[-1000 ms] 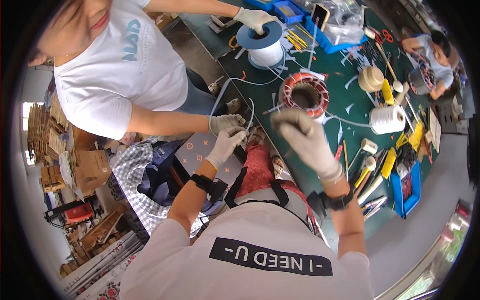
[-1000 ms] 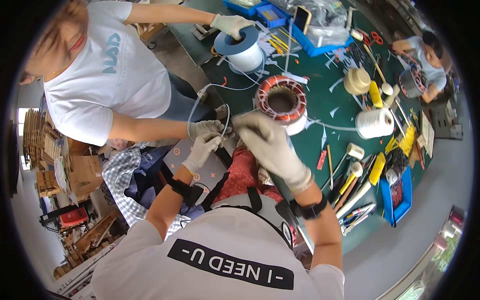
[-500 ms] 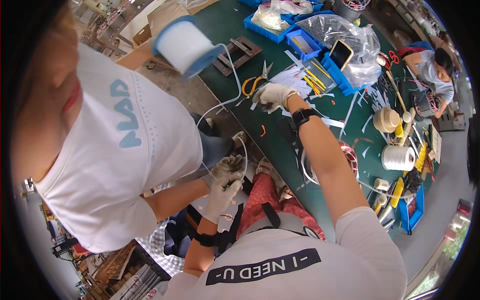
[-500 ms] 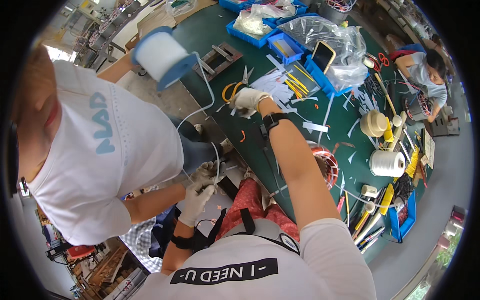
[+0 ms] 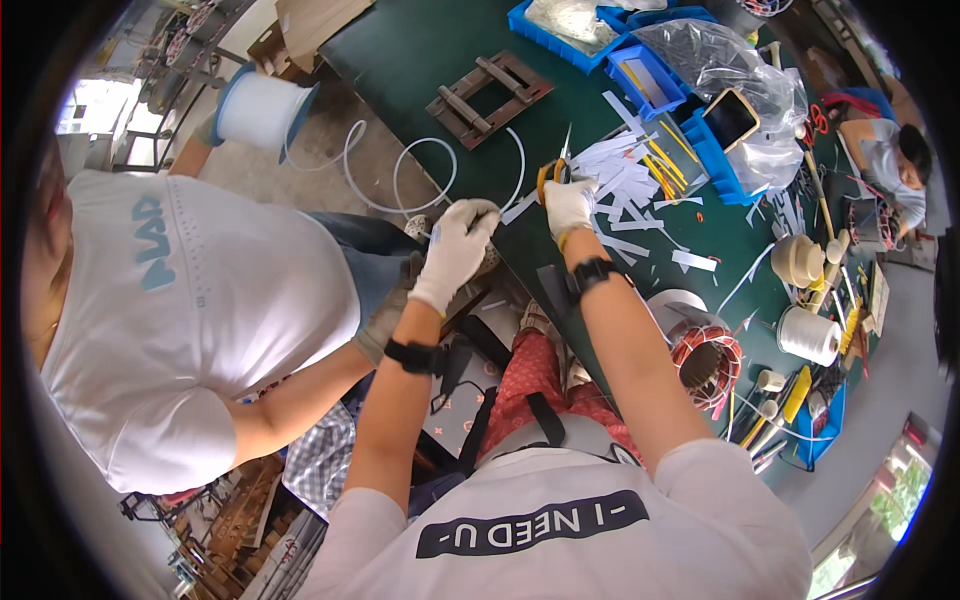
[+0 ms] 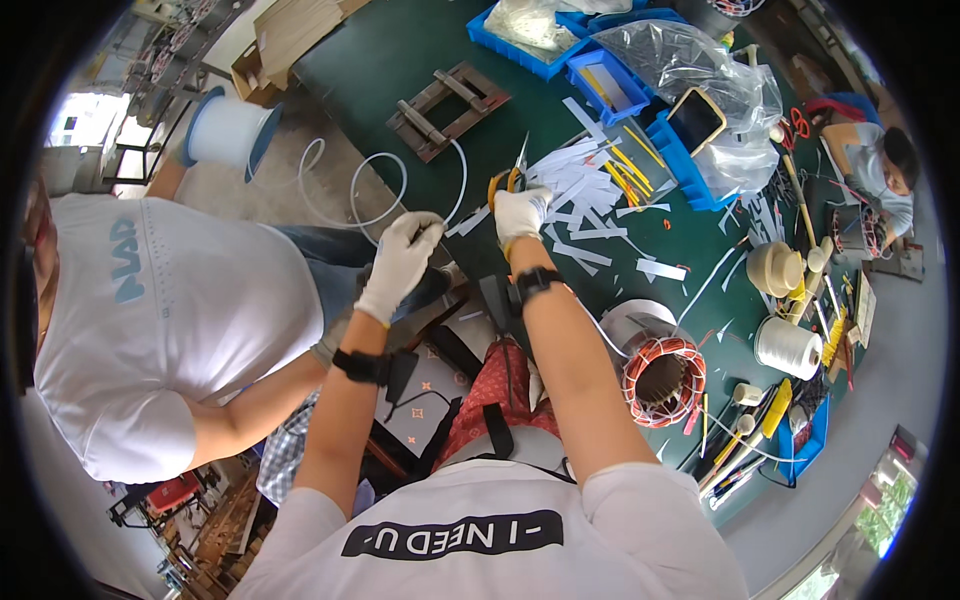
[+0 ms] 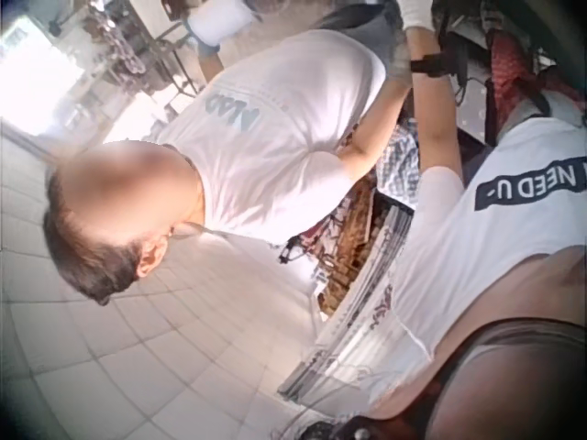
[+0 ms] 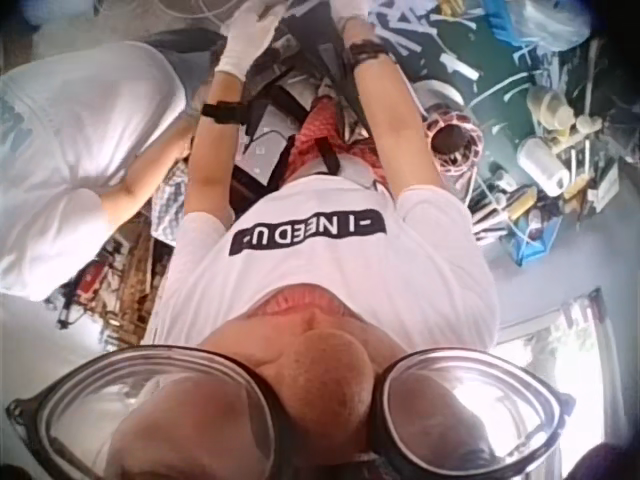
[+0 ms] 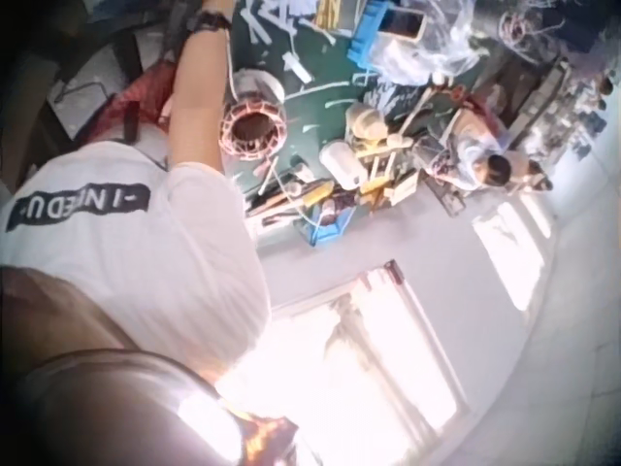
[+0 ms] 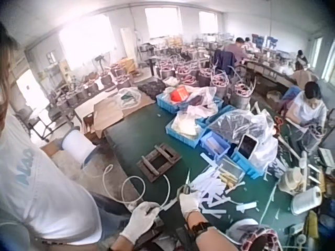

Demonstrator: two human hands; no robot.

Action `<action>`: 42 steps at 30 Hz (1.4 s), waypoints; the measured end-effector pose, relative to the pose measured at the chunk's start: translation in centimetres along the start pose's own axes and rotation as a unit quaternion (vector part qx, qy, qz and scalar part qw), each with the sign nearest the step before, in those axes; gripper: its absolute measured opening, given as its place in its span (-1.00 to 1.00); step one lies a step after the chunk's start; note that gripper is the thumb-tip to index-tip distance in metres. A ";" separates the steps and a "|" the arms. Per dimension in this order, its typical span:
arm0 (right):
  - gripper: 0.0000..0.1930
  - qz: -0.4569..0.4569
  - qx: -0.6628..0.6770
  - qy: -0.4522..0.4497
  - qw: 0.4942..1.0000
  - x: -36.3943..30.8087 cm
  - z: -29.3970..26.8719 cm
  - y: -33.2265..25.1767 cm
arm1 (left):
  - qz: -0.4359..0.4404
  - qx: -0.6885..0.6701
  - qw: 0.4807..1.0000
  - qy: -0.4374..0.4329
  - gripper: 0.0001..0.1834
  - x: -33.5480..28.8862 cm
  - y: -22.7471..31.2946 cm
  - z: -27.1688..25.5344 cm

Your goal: Assembling an electrical motor stator by inserting and trimming insulation and wires.

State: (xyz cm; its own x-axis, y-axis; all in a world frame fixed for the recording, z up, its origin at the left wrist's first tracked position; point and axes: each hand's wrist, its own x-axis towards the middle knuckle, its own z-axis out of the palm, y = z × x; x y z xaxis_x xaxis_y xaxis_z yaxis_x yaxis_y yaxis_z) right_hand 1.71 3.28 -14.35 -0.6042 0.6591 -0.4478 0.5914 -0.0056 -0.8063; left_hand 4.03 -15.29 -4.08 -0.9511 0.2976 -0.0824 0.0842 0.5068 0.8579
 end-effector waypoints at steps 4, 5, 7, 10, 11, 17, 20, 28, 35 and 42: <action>-0.41 0.010 0.091 -0.152 0.984 -4.5 -5.7 3.1 | -0.002 0.046 0.995 -0.093 -0.72 5.7 -0.4 0.6; -0.37 -0.001 0.066 -0.112 0.991 -5.9 -5.9 4.1 | -0.011 0.050 0.992 -0.115 -0.72 6.7 -0.4 0.9; -0.34 0.036 0.097 -0.093 0.990 -7.8 -6.4 5.7 | -0.009 0.058 0.987 -0.148 -0.72 8.5 -0.3 1.9; -0.27 0.018 0.034 -0.120 0.992 -8.6 -5.9 6.3 | -0.001 0.080 0.979 -0.185 -0.73 9.9 0.0 3.6; -0.25 0.014 0.069 -0.125 0.990 -8.6 -5.5 6.0 | -0.008 0.092 0.976 -0.195 -0.73 10.4 0.2 4.1; -0.21 0.032 0.014 -0.158 0.987 -7.6 -7.1 3.7 | -0.011 0.118 0.960 -0.254 -0.68 12.2 0.4 6.0; -0.19 0.023 -0.038 -0.162 0.986 -7.1 -7.8 3.5 | -0.029 0.143 0.945 -0.291 -0.68 12.8 -0.3 6.6; -0.23 0.010 -0.089 -0.137 0.987 -6.4 -6.9 5.3 | -0.039 0.189 0.925 -0.327 -0.68 13.7 -2.4 8.2; -0.40 -0.035 -0.153 -0.098 0.983 -5.0 -9.6 6.3 | 0.207 0.333 0.918 -0.064 -0.72 16.6 -1.9 9.6; -0.55 -0.097 -0.283 -0.055 0.953 -4.3 -8.1 7.3 | 0.311 0.508 0.783 -0.178 -0.81 21.8 -2.1 14.2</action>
State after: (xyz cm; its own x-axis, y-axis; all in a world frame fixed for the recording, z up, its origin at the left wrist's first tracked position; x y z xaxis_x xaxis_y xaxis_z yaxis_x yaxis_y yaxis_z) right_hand 12.95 6.47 -15.16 -0.7653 0.5239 -0.3740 0.6373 0.5350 -0.5546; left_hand -12.67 1.66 -14.88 -0.5042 0.8579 -0.0992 0.8635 0.5025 -0.0439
